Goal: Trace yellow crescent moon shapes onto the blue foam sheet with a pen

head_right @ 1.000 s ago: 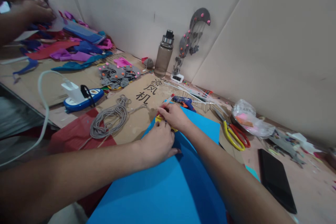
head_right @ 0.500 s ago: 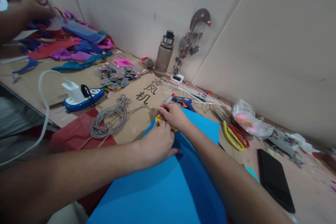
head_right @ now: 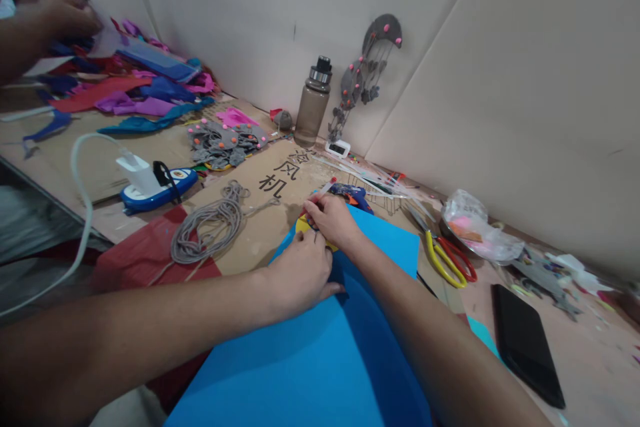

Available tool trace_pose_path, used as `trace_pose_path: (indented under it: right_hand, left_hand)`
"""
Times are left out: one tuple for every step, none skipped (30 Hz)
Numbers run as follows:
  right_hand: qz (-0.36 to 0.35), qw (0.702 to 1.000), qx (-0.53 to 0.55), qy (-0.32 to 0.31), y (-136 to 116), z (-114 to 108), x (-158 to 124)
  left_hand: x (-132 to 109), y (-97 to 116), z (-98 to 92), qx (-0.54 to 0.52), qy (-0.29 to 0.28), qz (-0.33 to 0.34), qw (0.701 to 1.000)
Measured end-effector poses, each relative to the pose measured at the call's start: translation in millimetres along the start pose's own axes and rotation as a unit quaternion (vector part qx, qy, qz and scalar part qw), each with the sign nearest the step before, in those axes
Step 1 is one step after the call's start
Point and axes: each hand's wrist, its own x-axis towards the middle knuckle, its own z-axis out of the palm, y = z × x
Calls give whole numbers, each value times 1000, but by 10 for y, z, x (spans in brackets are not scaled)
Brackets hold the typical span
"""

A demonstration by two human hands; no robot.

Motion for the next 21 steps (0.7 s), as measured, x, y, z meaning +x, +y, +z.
trace_pose_path:
  right_hand:
    - [2,1000,2,3,-2,1,1]
    - [5,1000,4,5,-3,2,2]
    - [8,1000,5,7,-4,4,4]
    - [11,1000,7,10,-3,6,7]
    - [14,1000,9,11,-3,9,11]
    - [17,1000,11,14,-2,12,14]
    - [20,1000,13,16,-3,14,17]
    - [23,999,16,18,-6,17,18]
    - [28,999,20,22,-10,20,19]
    - [33,999,24,24,-15,22,19]
    - [37,999,27,27,-21,24,18]
    - [40,998,29,31,-27,26,17]
    - [42,998,31,33,-32,28,15]
    - [43,998,32,36,-37,30,13]
    - [43,998,32,38,-41,31,11]
    - [44,998,31,40,-43,32,10]
    - [45,998,31,44,-44,33,9]
    - [46,997,30,47,-43,34,9]
    - [47,997,29,49,-39,35,10]
    - [47,997,30,52,-33,36,12]
    - [48,997,32,52,-24,38,15]
  left_hand:
    - [0,0,2,-1,2,0,1000]
    - [0,0,3,-2,4,1,1000]
    - [0,0,5,-3,5,2,1000]
    - [0,1,6,-5,6,2,1000]
    - [0,2,6,-8,5,1,1000]
    - [-1,3,7,-11,6,-2,1000]
    - [-1,4,6,-13,6,-3,1000]
    - [-1,5,6,-14,8,-3,1000]
    - [-1,5,6,-13,9,-2,1000]
    - [-1,6,6,-11,10,0,1000]
    - [-1,6,8,-10,11,3,1000]
    - [-1,5,11,-8,12,3,1000]
    - [-1,5,17,-6,13,3,1000]
    - [-1,5,24,-3,15,2,1000]
    - [-1,5,33,-1,19,2,1000]
    - [-1,5,42,1,22,2,1000]
    - [-1,6,50,3,25,2,1000]
    - [-1,6,56,4,27,2,1000]
    - [-1,6,60,5,28,2,1000]
    - [0,6,60,5,27,0,1000]
    - [1,5,57,5,26,-2,1000]
